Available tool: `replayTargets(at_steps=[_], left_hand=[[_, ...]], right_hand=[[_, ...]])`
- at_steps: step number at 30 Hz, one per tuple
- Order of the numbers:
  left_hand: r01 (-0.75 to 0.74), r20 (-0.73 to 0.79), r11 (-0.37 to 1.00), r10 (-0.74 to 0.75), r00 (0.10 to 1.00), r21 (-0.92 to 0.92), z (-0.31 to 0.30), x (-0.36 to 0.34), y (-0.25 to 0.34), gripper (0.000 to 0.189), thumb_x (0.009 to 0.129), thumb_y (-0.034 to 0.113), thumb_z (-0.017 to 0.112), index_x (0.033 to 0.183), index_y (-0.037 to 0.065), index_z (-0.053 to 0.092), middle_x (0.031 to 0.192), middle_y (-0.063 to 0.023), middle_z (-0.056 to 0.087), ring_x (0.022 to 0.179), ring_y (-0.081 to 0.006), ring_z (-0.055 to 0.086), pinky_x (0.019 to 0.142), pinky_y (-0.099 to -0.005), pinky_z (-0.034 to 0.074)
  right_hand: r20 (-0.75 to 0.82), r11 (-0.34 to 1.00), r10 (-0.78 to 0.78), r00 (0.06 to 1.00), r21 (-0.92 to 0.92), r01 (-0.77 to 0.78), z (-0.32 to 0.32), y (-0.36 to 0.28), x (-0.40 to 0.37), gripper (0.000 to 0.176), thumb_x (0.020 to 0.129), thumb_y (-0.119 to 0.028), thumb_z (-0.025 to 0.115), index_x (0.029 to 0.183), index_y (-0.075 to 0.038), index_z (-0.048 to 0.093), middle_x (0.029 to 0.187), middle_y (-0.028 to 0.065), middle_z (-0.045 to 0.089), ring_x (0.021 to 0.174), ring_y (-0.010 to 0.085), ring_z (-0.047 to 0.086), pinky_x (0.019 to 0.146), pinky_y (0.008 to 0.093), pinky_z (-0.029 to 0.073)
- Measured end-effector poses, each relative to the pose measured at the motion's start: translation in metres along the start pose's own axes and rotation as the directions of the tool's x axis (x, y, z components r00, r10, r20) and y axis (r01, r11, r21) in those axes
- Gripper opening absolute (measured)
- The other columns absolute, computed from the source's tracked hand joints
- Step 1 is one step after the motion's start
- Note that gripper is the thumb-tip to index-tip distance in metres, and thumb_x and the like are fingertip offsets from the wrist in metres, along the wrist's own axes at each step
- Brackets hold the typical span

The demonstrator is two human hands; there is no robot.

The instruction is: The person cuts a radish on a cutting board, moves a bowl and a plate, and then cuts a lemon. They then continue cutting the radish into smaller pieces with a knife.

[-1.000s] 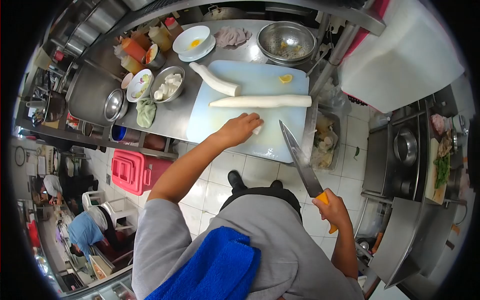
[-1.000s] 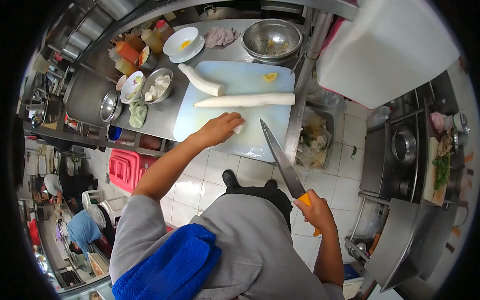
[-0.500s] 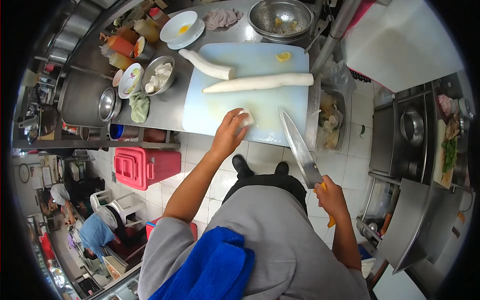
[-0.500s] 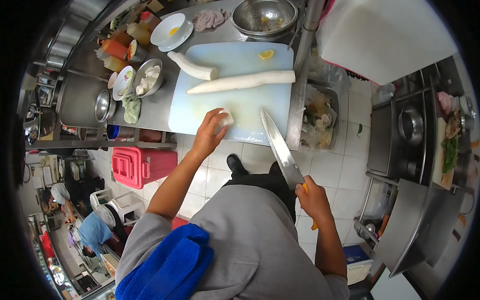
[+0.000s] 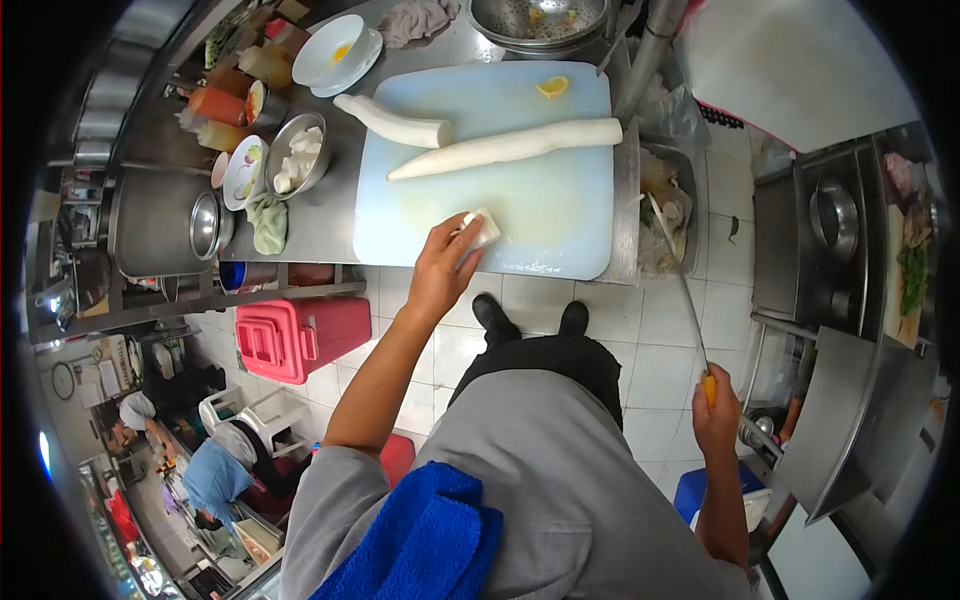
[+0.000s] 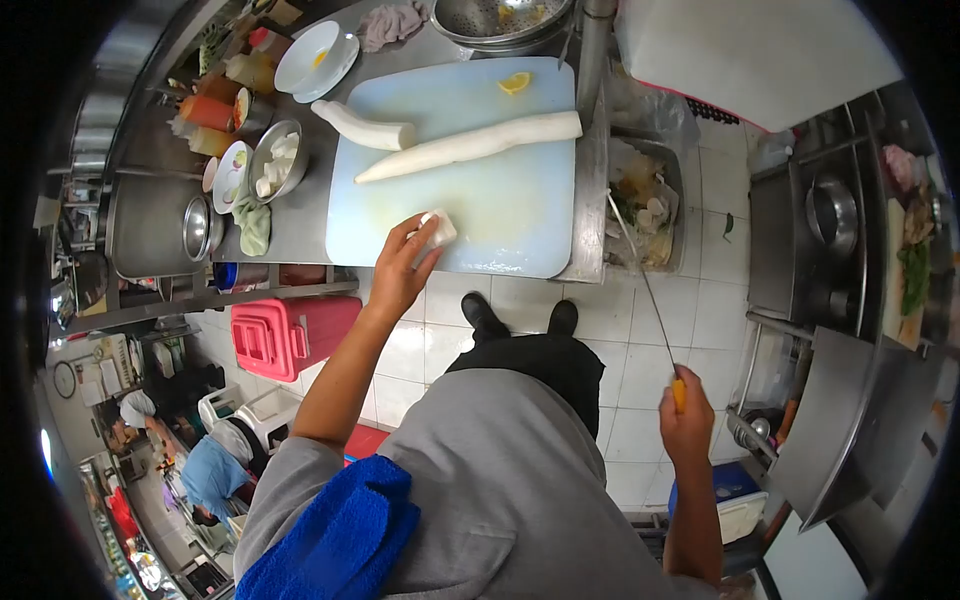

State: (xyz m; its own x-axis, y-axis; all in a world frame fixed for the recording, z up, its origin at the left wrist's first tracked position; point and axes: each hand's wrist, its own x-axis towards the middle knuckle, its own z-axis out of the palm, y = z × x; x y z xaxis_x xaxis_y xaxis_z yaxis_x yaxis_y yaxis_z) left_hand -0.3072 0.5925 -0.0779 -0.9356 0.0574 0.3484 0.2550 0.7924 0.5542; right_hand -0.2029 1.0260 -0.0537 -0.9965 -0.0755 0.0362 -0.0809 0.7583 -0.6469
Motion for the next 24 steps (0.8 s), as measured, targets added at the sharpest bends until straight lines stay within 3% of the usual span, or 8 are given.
replayTargets(at_steps=[1, 3, 5, 9, 11, 12, 15, 24], left_hand=[[0.002, -0.011, 1.000, -0.002, 1.000, -0.001, 0.001, 0.000, -0.001, 0.052, 0.074, -0.001, 0.075, 0.123, 0.012, 0.062, 0.122, -0.0141, 0.058, 0.097, -0.0297, 0.062, 0.081, -0.0360, 0.055], [-0.031, -0.011, 0.999, 0.031, 0.999, 0.022, 0.001, -0.002, -0.003, 0.052, 0.074, -0.001, 0.075, 0.123, 0.012, 0.063, 0.122, -0.0148, 0.059, 0.097, -0.0296, 0.062, 0.080, -0.0359, 0.055], [-0.064, -0.013, 0.997, 0.065, 0.998, 0.051, 0.000, -0.001, -0.005, 0.052, 0.074, -0.001, 0.075, 0.122, 0.012, 0.063, 0.121, -0.0155, 0.059, 0.096, -0.0296, 0.062, 0.079, -0.0358, 0.056], [-0.093, 0.005, 0.994, 0.093, 0.996, 0.065, -0.002, 0.001, -0.005, 0.051, 0.074, 0.000, 0.076, 0.122, 0.013, 0.064, 0.120, -0.0164, 0.060, 0.096, -0.0294, 0.063, 0.079, -0.0355, 0.056], [-0.096, 0.015, 0.993, 0.095, 0.995, 0.068, -0.003, 0.002, -0.005, 0.051, 0.074, 0.000, 0.076, 0.121, 0.013, 0.064, 0.120, -0.0164, 0.061, 0.096, -0.0293, 0.064, 0.079, -0.0354, 0.056], [-0.096, 0.020, 0.993, 0.095, 0.995, 0.069, -0.003, 0.003, -0.004, 0.050, 0.074, 0.000, 0.076, 0.121, 0.013, 0.064, 0.120, -0.0165, 0.061, 0.095, -0.0295, 0.064, 0.079, -0.0354, 0.056], [-0.096, 0.030, 0.993, 0.095, 0.995, 0.067, -0.004, 0.003, -0.006, 0.049, 0.074, 0.001, 0.076, 0.120, 0.013, 0.065, 0.119, -0.0170, 0.061, 0.095, -0.0297, 0.064, 0.079, -0.0354, 0.056], [-0.107, 0.060, 0.992, 0.103, 0.993, 0.063, -0.006, 0.005, -0.005, 0.048, 0.074, 0.000, 0.076, 0.119, 0.012, 0.065, 0.117, -0.0188, 0.061, 0.095, -0.0300, 0.064, 0.078, -0.0355, 0.056]], right_hand=[[0.245, 0.933, 0.293, 0.924, 0.137, -0.332, 0.001, -0.010, 0.002, 0.014, 0.091, -0.006, 0.052, 0.104, -0.003, 0.055, 0.076, 0.0140, 0.060, 0.062, 0.0210, 0.061, 0.057, 0.0346, 0.049], [0.453, 0.825, 0.223, 0.863, 0.384, -0.414, 0.019, -0.033, 0.018, 0.011, 0.094, -0.013, 0.050, 0.099, -0.003, 0.052, 0.064, 0.0102, 0.057, 0.053, 0.0181, 0.059, 0.052, 0.0342, 0.048], [0.643, 0.753, 0.272, 0.716, 0.321, -0.574, 0.038, -0.067, 0.040, 0.016, 0.095, -0.019, 0.051, 0.097, -0.003, 0.049, 0.064, 0.0107, 0.058, 0.050, 0.0182, 0.059, 0.051, 0.0341, 0.047], [0.693, 0.831, 0.160, 0.703, 0.290, -0.475, 0.061, -0.102, 0.069, 0.021, 0.095, -0.023, 0.053, 0.098, -0.003, 0.048, 0.066, 0.0125, 0.062, 0.049, 0.0204, 0.059, 0.051, 0.0347, 0.046], [0.713, 0.844, 0.144, 0.686, 0.273, -0.461, 0.068, -0.105, 0.075, 0.025, 0.096, -0.027, 0.053, 0.099, -0.002, 0.047, 0.073, 0.0166, 0.065, 0.055, 0.0311, 0.062, 0.054, 0.0391, 0.047], [0.654, 0.880, 0.073, 0.753, 0.313, -0.356, 0.076, -0.100, 0.074, 0.028, 0.095, -0.029, 0.054, 0.098, -0.002, 0.047, 0.077, 0.0205, 0.066, 0.068, 0.0416, 0.062, 0.060, 0.0443, 0.048], [0.671, 0.890, 0.083, 0.737, 0.282, -0.357, 0.081, -0.103, 0.080, 0.028, 0.094, -0.029, 0.055, 0.098, -0.002, 0.047, 0.081, 0.0227, 0.065, 0.080, 0.0461, 0.061, 0.065, 0.0471, 0.048], [0.660, 0.894, 0.043, 0.750, 0.309, -0.323, 0.084, -0.106, 0.075, 0.026, 0.094, -0.025, 0.055, 0.096, 0.000, 0.046, 0.083, 0.0233, 0.066, 0.079, 0.0446, 0.062, 0.066, 0.0472, 0.049]])
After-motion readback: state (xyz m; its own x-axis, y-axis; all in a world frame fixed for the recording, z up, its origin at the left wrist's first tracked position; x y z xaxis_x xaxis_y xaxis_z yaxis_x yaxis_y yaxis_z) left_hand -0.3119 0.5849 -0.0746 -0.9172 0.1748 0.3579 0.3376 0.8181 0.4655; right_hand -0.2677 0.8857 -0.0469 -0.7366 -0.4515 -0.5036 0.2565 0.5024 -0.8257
